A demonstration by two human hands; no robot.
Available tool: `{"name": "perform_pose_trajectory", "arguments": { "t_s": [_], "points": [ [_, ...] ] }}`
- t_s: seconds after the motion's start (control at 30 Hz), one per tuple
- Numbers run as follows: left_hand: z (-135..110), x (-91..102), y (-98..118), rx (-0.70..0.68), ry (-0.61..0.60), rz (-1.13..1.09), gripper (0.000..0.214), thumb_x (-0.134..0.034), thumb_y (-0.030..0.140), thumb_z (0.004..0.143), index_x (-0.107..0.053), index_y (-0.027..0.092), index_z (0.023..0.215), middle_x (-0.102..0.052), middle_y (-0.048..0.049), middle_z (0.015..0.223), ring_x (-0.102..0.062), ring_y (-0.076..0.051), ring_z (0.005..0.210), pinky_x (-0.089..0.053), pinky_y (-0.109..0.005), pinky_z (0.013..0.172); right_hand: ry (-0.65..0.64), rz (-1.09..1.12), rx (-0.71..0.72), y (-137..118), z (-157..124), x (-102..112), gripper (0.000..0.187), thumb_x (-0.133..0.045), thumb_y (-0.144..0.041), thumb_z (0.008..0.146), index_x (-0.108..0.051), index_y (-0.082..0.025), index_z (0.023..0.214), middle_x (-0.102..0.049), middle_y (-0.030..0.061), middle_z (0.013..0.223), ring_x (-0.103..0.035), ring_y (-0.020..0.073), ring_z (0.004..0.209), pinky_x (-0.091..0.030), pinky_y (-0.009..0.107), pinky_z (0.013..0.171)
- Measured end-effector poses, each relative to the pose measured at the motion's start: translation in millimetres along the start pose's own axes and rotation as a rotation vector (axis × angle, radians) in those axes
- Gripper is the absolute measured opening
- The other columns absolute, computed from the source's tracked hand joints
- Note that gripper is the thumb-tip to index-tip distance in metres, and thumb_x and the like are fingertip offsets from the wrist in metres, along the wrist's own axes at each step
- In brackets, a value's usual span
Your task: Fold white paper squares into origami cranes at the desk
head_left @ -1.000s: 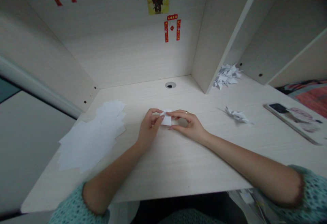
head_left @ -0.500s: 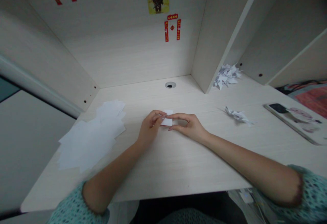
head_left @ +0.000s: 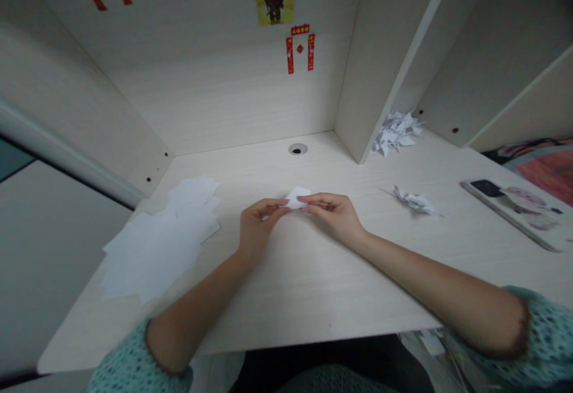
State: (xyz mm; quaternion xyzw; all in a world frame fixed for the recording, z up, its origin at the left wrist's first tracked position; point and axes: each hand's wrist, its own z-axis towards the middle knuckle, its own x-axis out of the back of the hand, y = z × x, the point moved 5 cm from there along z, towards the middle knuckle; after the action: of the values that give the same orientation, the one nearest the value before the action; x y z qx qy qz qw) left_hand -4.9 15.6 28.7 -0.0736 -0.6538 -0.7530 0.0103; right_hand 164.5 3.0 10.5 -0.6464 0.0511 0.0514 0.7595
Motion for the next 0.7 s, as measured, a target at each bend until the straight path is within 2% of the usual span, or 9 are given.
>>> {"name": "perform_pose_trajectory", "arguments": {
  "t_s": [0.43, 0.7],
  "points": [
    [-2.7, -3.1, -3.8, 0.068, 0.039, -0.09, 0.013, -0.074, 0.029, 0.065, -0.074, 0.02, 0.075, -0.073, -0.0037, 0.077, -0.065, -0.017, 0.073, -0.05, -0.03, 0.074, 0.053, 0.114, -0.093, 4.5, -0.9, -1.4, 0.014, -0.077, -0.033, 0.063, -0.07, -0.021, 0.067, -0.072, 0.0009, 0.07, -0.063, 0.0132, 0.062, -0.049, 0.028, 0.064],
    [-3.2, -6.5, -10.8, 0.146, 0.048, -0.182, 0.018, -0.077, 0.028, 0.062, -0.074, 0.018, 0.077, -0.073, -0.0033, 0.075, -0.063, -0.014, 0.069, -0.049, -0.027, 0.071, 0.051, 0.202, -0.131, 5.5, -2.0, -4.3, 0.015, -0.077, -0.033, 0.062, -0.069, -0.022, 0.067, -0.071, 0.0001, 0.071, -0.062, 0.0127, 0.066, -0.048, 0.029, 0.07]
  ]
}}
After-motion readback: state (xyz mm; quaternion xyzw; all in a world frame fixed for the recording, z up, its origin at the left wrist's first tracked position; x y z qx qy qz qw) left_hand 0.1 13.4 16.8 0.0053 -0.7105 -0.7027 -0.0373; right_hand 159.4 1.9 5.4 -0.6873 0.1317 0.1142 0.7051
